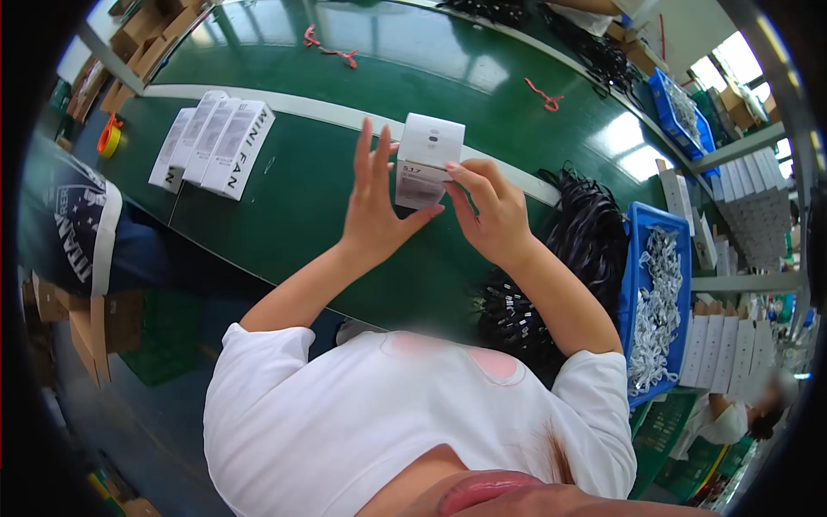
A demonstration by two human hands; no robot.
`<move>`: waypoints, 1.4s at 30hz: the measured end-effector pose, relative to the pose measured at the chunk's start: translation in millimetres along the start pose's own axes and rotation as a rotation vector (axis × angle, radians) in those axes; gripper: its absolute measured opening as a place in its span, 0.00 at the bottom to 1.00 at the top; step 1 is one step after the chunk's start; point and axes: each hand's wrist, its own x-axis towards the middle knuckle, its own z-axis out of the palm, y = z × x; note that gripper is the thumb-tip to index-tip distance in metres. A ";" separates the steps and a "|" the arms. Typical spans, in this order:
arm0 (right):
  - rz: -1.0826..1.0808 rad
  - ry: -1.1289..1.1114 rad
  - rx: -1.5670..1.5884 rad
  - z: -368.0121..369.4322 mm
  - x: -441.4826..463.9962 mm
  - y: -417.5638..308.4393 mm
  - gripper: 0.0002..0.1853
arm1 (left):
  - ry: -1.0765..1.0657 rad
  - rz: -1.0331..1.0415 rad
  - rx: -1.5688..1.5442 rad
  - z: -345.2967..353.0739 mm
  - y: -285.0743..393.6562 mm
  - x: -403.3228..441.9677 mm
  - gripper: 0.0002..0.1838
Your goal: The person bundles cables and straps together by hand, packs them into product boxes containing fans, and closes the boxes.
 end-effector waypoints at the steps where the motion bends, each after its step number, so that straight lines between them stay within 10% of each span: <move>1: 0.013 -0.005 0.030 4.8 1.5 -2.2 0.23 | -0.018 -0.068 0.003 8.2 1.9 -10.9 0.58; 12: 0.204 -0.286 0.367 -5.3 3.3 -24.2 0.34 | -0.095 -0.425 0.031 -108.7 -50.1 8.0 0.40; 16: 0.286 -0.412 0.267 -37.6 -22.8 -14.2 0.33 | -0.248 -0.327 1.397 -146.3 -135.5 -14.9 0.33; 22: 0.407 -0.411 0.170 -71.8 -55.2 -11.1 0.28 | -0.221 -0.437 1.382 -153.1 -152.1 7.3 0.30; 26: 0.453 -0.228 -0.121 -106.6 -83.5 -4.1 0.22 | -0.118 -0.041 0.731 -93.0 -103.9 7.1 0.28; 31: 0.502 -0.300 -0.431 -107.9 -169.9 64.9 0.23 | -0.527 0.029 0.123 1.2 -31.3 -15.0 0.28; 42: 0.513 -0.127 -0.340 -85.5 -194.4 90.2 0.20 | -0.704 0.424 0.301 62.6 29.8 -34.4 0.28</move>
